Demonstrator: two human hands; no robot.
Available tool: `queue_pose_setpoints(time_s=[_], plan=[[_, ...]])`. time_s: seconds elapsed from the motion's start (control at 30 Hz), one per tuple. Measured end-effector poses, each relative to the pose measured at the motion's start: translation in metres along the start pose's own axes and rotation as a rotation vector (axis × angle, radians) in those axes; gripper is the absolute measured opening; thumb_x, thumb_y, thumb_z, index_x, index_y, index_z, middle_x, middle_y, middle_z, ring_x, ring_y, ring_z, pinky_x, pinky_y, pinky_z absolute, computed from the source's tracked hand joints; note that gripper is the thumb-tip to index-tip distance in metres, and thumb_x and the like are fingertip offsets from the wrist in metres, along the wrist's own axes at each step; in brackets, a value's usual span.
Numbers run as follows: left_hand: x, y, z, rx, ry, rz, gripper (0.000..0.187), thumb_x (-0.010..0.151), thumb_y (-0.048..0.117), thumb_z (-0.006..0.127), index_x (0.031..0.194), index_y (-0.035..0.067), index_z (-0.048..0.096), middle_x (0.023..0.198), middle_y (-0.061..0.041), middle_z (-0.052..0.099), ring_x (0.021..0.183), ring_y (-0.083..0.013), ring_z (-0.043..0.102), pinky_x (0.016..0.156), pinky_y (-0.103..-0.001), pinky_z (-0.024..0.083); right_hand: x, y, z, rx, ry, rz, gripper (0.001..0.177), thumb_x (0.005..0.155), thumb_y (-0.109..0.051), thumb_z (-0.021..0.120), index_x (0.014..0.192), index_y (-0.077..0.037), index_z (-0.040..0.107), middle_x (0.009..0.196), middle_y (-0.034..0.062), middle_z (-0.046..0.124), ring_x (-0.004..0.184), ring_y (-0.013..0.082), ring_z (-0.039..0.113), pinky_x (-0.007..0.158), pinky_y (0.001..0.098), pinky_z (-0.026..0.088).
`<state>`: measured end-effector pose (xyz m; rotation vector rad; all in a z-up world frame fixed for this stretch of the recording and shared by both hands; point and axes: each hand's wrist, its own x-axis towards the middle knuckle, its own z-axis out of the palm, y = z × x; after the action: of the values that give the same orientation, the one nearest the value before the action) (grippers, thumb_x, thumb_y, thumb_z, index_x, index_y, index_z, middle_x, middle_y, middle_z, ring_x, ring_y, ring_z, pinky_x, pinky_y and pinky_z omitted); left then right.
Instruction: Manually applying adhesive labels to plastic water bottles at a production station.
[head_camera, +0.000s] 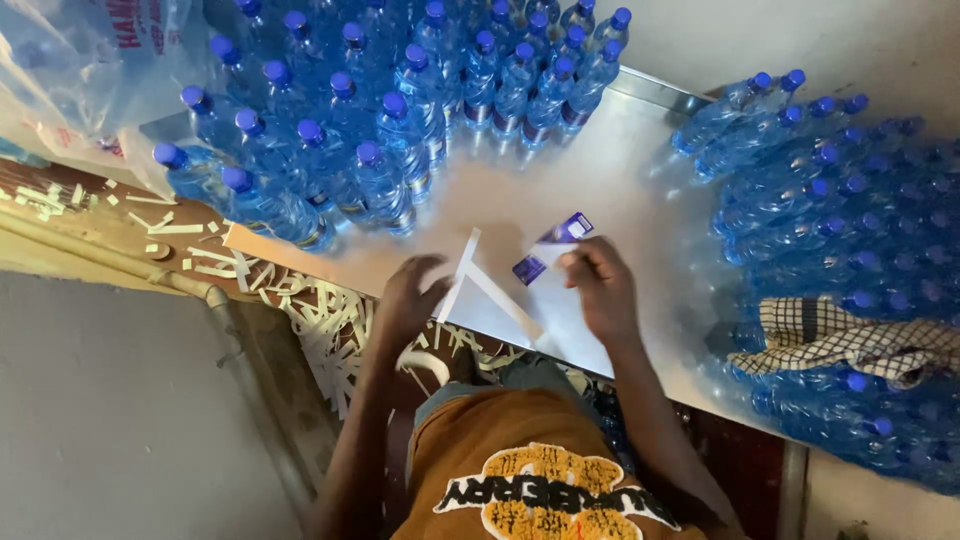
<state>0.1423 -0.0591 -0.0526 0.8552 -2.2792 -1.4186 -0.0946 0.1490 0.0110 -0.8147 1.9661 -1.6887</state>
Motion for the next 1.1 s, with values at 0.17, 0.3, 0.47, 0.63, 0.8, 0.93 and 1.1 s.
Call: queue_pose_setpoints(time_s=[0.17, 0.3, 0.47, 0.63, 0.8, 0.93, 1.1], plan=[[0.027, 0.062, 0.042, -0.399, 0.011, 0.173, 0.028, 0.102, 0.025, 0.084, 0.124, 0.008, 0.081, 0.118, -0.016, 0.08, 0.116, -0.036, 0.077, 0.102, -0.049, 0.059, -0.008, 0.004, 0.031, 0.055, -0.068, -0.076, 0.015, 0.112, -0.013, 0.071, 0.112, 0.001, 0.075, 0.091, 0.0126, 0.061, 0.078, 0.0226, 0.071, 0.076, 0.0405, 0.063], [0.019, 0.08, 0.057, -0.547, -0.048, 0.131, 0.016, 0.101, 0.013, 0.085, 0.112, 0.003, 0.082, 0.104, -0.017, 0.082, 0.101, -0.0253, 0.077, 0.096, -0.045, 0.06, -0.019, -0.001, 0.041, 0.225, -0.113, -0.077, 0.045, 0.11, -0.039, 0.072, 0.127, 0.004, 0.073, 0.113, 0.0135, 0.066, 0.097, 0.0228, 0.075, 0.085, 0.0381, 0.064], [0.004, 0.092, 0.019, -0.507, 0.09, -0.116, 0.017, 0.104, 0.014, 0.072, 0.116, 0.005, 0.08, 0.1, -0.016, 0.079, 0.085, -0.0281, 0.071, 0.086, -0.043, 0.057, -0.02, 0.016, 0.056, 0.125, -0.052, -0.058, 0.021, 0.107, -0.01, 0.079, 0.12, 0.005, 0.072, 0.098, 0.0126, 0.064, 0.078, 0.02, 0.072, 0.077, 0.0386, 0.065], [-0.03, 0.094, -0.089, -0.677, 0.609, -0.212, 0.013, 0.108, 0.012, 0.061, 0.114, 0.01, 0.072, 0.094, -0.008, 0.071, 0.067, -0.0318, 0.067, 0.072, -0.045, 0.061, -0.013, 0.124, 0.088, 0.26, 0.047, 0.005, 0.011, 0.109, -0.007, 0.075, 0.117, -0.002, 0.069, 0.088, 0.0036, 0.061, 0.067, 0.0095, 0.062, 0.072, 0.0282, 0.057], [-0.058, 0.069, -0.109, -1.029, 1.012, 0.21, 0.026, 0.111, 0.036, 0.051, 0.09, 0.022, 0.057, 0.087, -0.006, 0.073, 0.078, -0.0558, 0.08, 0.048, -0.061, 0.065, -0.066, 0.155, 0.102, -0.734, -0.657, 0.031, 0.027, 0.106, -0.023, 0.071, 0.126, -0.008, 0.078, 0.133, 0.0194, 0.074, 0.124, 0.0424, 0.072, 0.1, 0.049, 0.061], [-0.034, 0.11, -0.016, -0.644, 0.701, 0.171, 0.005, 0.109, 0.025, 0.058, 0.108, 0.02, 0.057, 0.106, -0.009, 0.075, 0.097, -0.0523, 0.078, 0.07, -0.062, 0.064, -0.071, 0.144, 0.063, -0.546, -0.61, 0.019, 0.045, 0.109, -0.03, 0.073, 0.142, 0.0, 0.07, 0.137, 0.0278, 0.069, 0.127, 0.053, 0.068, 0.105, 0.0603, 0.056], [0.002, 0.126, 0.099, 0.08, 0.003, 0.387, 0.021, 0.104, 0.014, 0.071, 0.124, 0.013, 0.065, 0.12, -0.012, 0.082, 0.102, -0.0476, 0.077, 0.078, -0.063, 0.065, -0.061, 0.071, -0.017, 0.589, -0.12, 0.454, 0.076, 0.105, -0.077, 0.053, 0.135, -0.009, 0.071, 0.114, 0.015, 0.076, 0.102, 0.0302, 0.077, 0.086, 0.0509, 0.068]])
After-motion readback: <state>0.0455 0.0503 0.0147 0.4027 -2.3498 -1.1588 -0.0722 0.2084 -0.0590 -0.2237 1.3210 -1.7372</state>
